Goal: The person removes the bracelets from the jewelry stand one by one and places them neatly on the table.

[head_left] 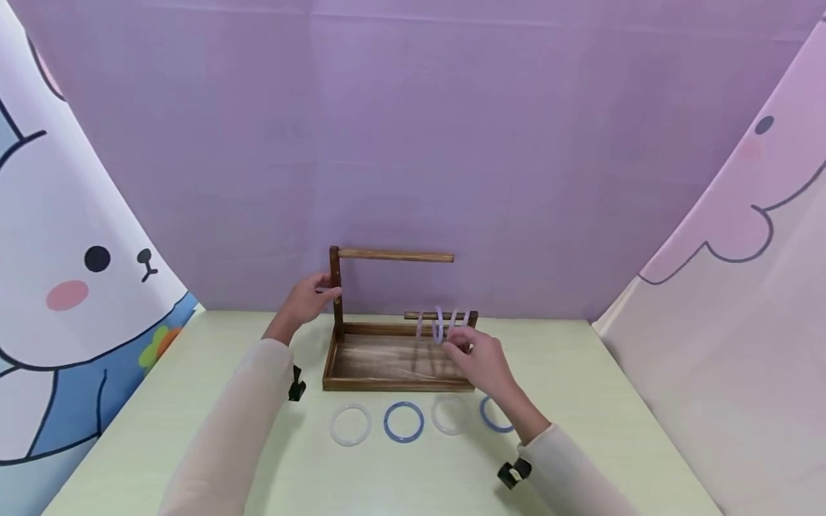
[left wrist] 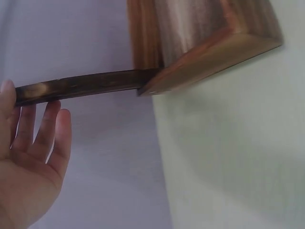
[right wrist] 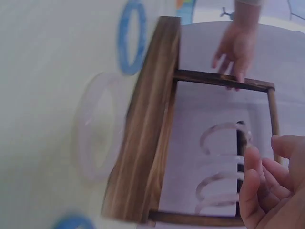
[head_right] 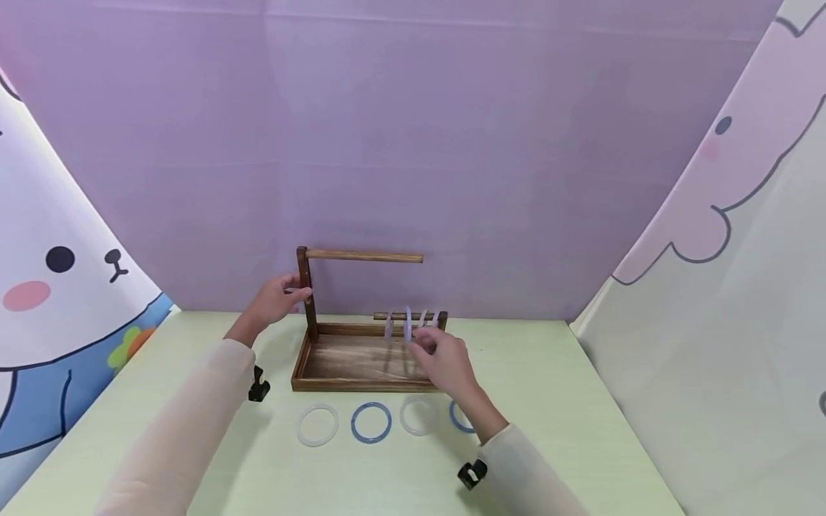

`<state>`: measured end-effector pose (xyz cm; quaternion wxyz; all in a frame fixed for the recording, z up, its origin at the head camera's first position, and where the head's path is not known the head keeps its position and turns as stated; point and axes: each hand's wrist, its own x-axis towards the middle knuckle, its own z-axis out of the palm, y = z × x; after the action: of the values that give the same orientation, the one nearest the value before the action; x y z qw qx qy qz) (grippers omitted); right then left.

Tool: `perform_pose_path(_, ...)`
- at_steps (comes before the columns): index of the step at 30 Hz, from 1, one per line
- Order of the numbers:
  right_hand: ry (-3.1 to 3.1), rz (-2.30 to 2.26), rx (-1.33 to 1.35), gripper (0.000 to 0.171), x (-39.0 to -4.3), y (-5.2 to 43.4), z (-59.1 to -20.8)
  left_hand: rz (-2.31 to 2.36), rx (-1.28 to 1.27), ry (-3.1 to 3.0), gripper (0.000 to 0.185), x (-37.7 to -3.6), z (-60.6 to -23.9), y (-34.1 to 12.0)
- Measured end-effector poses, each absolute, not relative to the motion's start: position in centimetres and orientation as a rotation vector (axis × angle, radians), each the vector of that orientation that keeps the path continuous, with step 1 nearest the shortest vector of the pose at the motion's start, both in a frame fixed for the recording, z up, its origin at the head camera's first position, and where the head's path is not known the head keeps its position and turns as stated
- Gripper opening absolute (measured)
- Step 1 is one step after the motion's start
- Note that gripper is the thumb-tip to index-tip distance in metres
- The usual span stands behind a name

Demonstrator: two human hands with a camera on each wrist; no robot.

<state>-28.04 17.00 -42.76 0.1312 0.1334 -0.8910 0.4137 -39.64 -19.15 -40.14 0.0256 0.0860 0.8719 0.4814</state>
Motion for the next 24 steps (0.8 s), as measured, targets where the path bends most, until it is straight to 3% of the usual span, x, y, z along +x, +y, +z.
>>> perform_pose_path(14, -2.541, 1.256, 0.328, 0.023, -29.1, 12.5, -42.7, 1.472, 0.251, 2.744, 0.047, -39.2, -42.9, -18.9)
perform_pose_path(24, -2.565, 1.192, 0.181, 0.021, -29.8, 11.1, -43.4, 1.405, 0.216, 2.817, 0.04, -39.4, -42.8, -18.5)
